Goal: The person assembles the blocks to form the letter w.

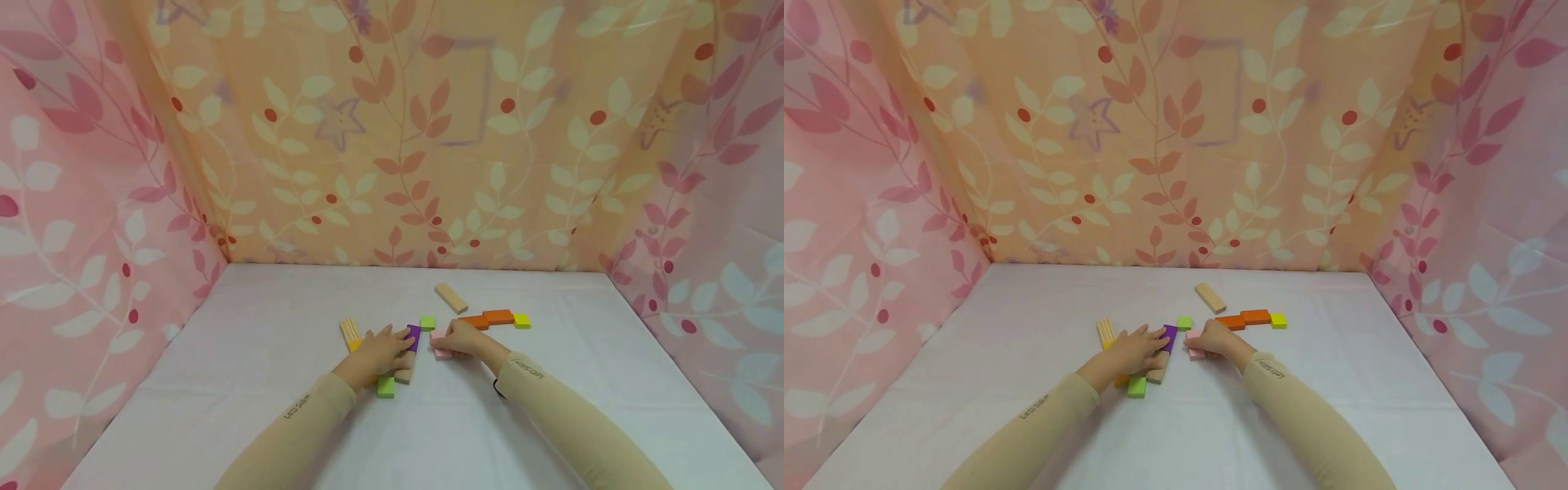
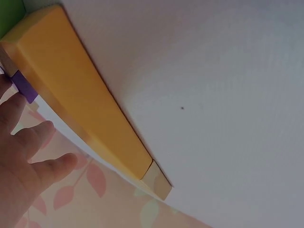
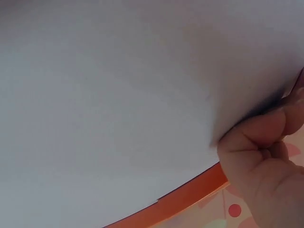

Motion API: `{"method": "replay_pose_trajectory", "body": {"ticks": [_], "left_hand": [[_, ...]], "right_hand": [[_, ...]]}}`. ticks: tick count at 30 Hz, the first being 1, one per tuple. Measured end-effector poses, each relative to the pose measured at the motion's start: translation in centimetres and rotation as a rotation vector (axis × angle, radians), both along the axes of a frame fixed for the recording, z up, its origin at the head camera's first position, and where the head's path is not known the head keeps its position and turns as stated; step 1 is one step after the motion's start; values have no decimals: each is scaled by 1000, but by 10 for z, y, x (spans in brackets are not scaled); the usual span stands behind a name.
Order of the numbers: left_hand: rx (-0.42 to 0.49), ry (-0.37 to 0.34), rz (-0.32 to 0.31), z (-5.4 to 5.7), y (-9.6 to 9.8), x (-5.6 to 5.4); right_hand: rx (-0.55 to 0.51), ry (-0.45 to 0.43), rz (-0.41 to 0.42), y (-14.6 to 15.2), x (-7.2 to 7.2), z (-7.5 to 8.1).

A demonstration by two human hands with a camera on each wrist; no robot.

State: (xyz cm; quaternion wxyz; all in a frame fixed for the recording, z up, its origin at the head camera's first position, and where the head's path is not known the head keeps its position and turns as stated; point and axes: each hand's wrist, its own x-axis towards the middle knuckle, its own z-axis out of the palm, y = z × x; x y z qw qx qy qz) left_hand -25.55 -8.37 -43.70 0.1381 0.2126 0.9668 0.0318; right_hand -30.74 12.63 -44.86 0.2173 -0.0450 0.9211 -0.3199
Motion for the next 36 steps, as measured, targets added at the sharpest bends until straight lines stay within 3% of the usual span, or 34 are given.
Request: {"method": "replay_pose_trajectory", "body": {"ticks": [9,16,36], "left_hand": [[5,-1,-2,-2,0,-2],[4,-20,3,-1,1,-2],[-3,-18,16,-1,2,-2]], "right_hand": [[9,23,-58,-4,0,-6],[31,-8,-109,-5,4,-5],[34,-2,-109,-3,0,-5]]}}
